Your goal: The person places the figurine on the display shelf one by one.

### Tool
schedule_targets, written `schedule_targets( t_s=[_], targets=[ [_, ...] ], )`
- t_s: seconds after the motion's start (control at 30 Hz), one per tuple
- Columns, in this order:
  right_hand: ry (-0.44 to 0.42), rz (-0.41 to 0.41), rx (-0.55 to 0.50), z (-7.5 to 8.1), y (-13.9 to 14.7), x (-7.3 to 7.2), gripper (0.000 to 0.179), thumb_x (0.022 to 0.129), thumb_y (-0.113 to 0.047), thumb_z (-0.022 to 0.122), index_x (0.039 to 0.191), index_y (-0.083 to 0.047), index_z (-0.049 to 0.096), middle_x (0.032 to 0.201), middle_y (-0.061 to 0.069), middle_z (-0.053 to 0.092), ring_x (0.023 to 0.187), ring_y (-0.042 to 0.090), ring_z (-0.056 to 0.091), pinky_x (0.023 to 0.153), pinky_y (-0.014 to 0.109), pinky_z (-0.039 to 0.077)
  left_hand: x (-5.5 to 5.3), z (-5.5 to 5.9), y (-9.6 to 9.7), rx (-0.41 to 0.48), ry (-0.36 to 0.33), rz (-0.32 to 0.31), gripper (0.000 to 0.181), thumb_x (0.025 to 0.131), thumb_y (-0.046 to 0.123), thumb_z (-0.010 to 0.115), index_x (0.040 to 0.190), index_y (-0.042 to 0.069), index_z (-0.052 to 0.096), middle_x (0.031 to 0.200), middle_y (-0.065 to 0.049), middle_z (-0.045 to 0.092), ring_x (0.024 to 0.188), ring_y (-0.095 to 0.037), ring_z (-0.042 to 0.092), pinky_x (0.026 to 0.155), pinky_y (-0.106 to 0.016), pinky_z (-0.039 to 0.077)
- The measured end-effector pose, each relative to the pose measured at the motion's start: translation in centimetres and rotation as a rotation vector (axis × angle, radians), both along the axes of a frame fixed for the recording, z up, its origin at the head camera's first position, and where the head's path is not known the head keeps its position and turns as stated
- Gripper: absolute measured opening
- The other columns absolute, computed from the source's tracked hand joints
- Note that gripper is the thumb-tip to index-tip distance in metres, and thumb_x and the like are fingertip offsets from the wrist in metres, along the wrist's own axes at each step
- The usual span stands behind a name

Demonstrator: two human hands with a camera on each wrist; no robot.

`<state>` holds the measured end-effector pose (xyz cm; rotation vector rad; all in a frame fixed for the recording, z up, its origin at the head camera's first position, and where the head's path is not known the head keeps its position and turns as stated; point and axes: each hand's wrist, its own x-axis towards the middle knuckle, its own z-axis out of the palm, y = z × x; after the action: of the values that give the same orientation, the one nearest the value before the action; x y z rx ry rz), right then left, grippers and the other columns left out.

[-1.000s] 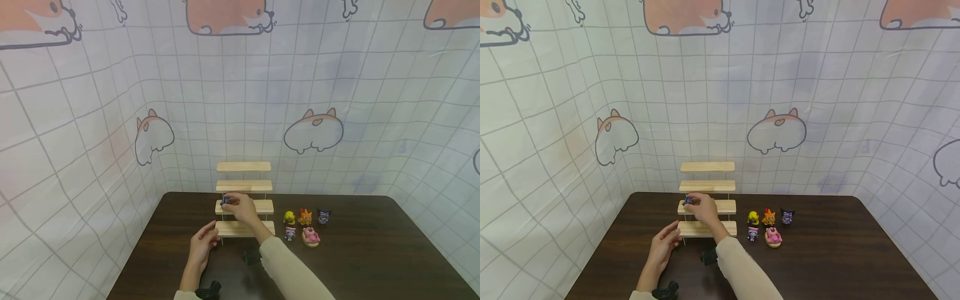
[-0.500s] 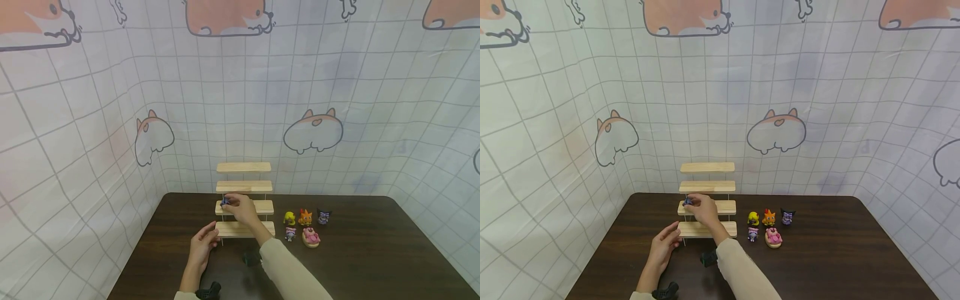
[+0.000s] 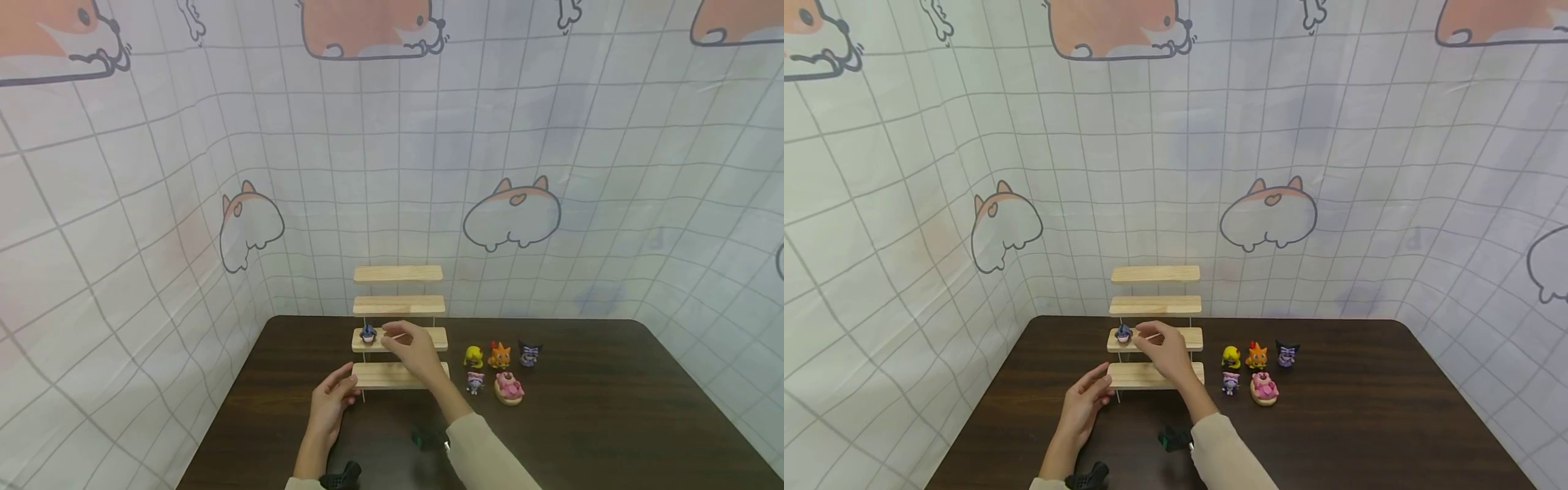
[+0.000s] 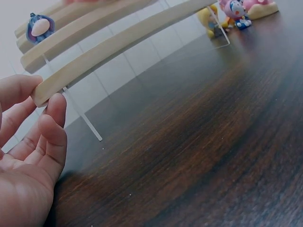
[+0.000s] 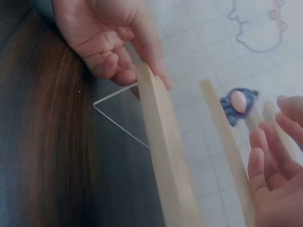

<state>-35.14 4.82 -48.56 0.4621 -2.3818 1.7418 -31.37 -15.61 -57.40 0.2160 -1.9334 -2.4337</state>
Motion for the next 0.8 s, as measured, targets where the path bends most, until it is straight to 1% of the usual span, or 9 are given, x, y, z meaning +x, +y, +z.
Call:
schedule_targets(
  t_s=[0.07, 0.17, 0.3, 0.37, 0.43, 0.5, 0.63, 0.73, 0.8],
  targets=[
    [0.017, -0.008, -0.026, -0.2, 1.0, 0.6, 0.025, 0.095, -0.024, 0.074, 0.119, -0.014, 0.074, 0.108, 0.004, 0.075, 0.094, 0.017, 0.070, 0.087, 0.033, 0.055, 0.0, 0.1, 0.1, 0.001, -0.003, 0.001, 0.051, 0.096, 0.020, 0.073, 0.142, 0.004, 0.059, 0.092, 0.001, 0.072, 0.081, -0.011, 0.068, 0.071, -0.024, 0.054],
    [0.009, -0.019, -0.063, -0.6, 2.5, 1.6, 0.024, 0.095, -0.024, 0.075, 0.117, -0.016, 0.075, 0.107, 0.003, 0.075, 0.094, 0.014, 0.070, 0.087, 0.029, 0.054, 0.0, 0.1, 0.2, 0.003, -0.005, 0.001, 0.051, 0.096, 0.020, 0.073, 0.143, 0.004, 0.059, 0.091, 0.002, 0.073, 0.081, -0.011, 0.068, 0.071, -0.024, 0.054],
    [-0.013, -0.025, -0.127, -1.1, 4.5, 2.9, 0.026, 0.094, -0.023, 0.076, 0.116, -0.010, 0.075, 0.112, 0.012, 0.075, 0.097, 0.013, 0.070, 0.085, 0.024, 0.055, 0.0, 0.1, 0.3, 0.006, -0.013, 0.000, 0.052, 0.096, 0.021, 0.074, 0.143, 0.005, 0.059, 0.089, 0.004, 0.072, 0.080, -0.010, 0.068, 0.071, -0.023, 0.053],
    [-0.020, -0.023, -0.157, -1.3, 5.4, 3.6, 0.027, 0.094, -0.021, 0.076, 0.117, -0.006, 0.074, 0.113, 0.015, 0.075, 0.098, 0.013, 0.071, 0.086, 0.023, 0.056, 0.0, 0.1, 0.3, 0.007, -0.012, -0.002, 0.052, 0.096, 0.021, 0.074, 0.143, 0.005, 0.059, 0.088, 0.004, 0.072, 0.080, -0.010, 0.068, 0.070, -0.023, 0.053],
    [-0.029, -0.022, -0.172, -1.3, 6.1, 4.2, 0.028, 0.094, -0.021, 0.076, 0.116, -0.005, 0.074, 0.112, 0.014, 0.074, 0.098, 0.012, 0.071, 0.086, 0.023, 0.057, 0.1, 0.0, 0.3, 0.004, -0.008, -0.004, 0.052, 0.096, 0.021, 0.074, 0.143, 0.004, 0.059, 0.088, 0.005, 0.071, 0.079, -0.010, 0.068, 0.070, -0.023, 0.054],
    [-0.035, -0.027, -0.167, -1.5, 6.8, 4.7, 0.025, 0.094, -0.022, 0.076, 0.114, -0.007, 0.074, 0.111, 0.011, 0.075, 0.096, 0.010, 0.070, 0.085, 0.023, 0.057, 0.1, 0.0, 0.3, 0.002, -0.004, -0.003, 0.052, 0.095, 0.021, 0.074, 0.143, 0.004, 0.058, 0.087, 0.004, 0.071, 0.079, -0.010, 0.068, 0.070, -0.022, 0.054],
    [-0.023, -0.031, -0.156, -2.1, 8.2, 5.2, 0.020, 0.094, -0.022, 0.075, 0.112, -0.012, 0.075, 0.111, 0.010, 0.075, 0.096, 0.008, 0.070, 0.085, 0.023, 0.057, 0.1, 0.0, 0.3, 0.003, -0.011, -0.001, 0.052, 0.095, 0.020, 0.074, 0.143, 0.004, 0.058, 0.086, 0.005, 0.071, 0.079, -0.010, 0.068, 0.070, -0.022, 0.053],
    [0.012, -0.025, -0.158, -2.4, 9.1, 5.2, 0.020, 0.095, -0.019, 0.074, 0.113, -0.011, 0.074, 0.111, 0.013, 0.074, 0.096, 0.008, 0.070, 0.086, 0.023, 0.057, 0.0, 0.0, 0.2, 0.006, -0.012, -0.001, 0.053, 0.096, 0.020, 0.073, 0.144, 0.004, 0.058, 0.086, 0.005, 0.071, 0.080, -0.010, 0.067, 0.070, -0.022, 0.053],
    [0.027, -0.030, -0.152, -2.4, 9.7, 5.1, 0.019, 0.096, -0.019, 0.073, 0.113, -0.011, 0.074, 0.111, 0.013, 0.074, 0.096, 0.007, 0.069, 0.085, 0.023, 0.057, -0.1, 0.0, 0.2, 0.011, -0.016, -0.002, 0.053, 0.097, 0.020, 0.072, 0.145, 0.004, 0.056, 0.087, 0.005, 0.071, 0.080, -0.010, 0.068, 0.071, -0.022, 0.053]
  ],
)
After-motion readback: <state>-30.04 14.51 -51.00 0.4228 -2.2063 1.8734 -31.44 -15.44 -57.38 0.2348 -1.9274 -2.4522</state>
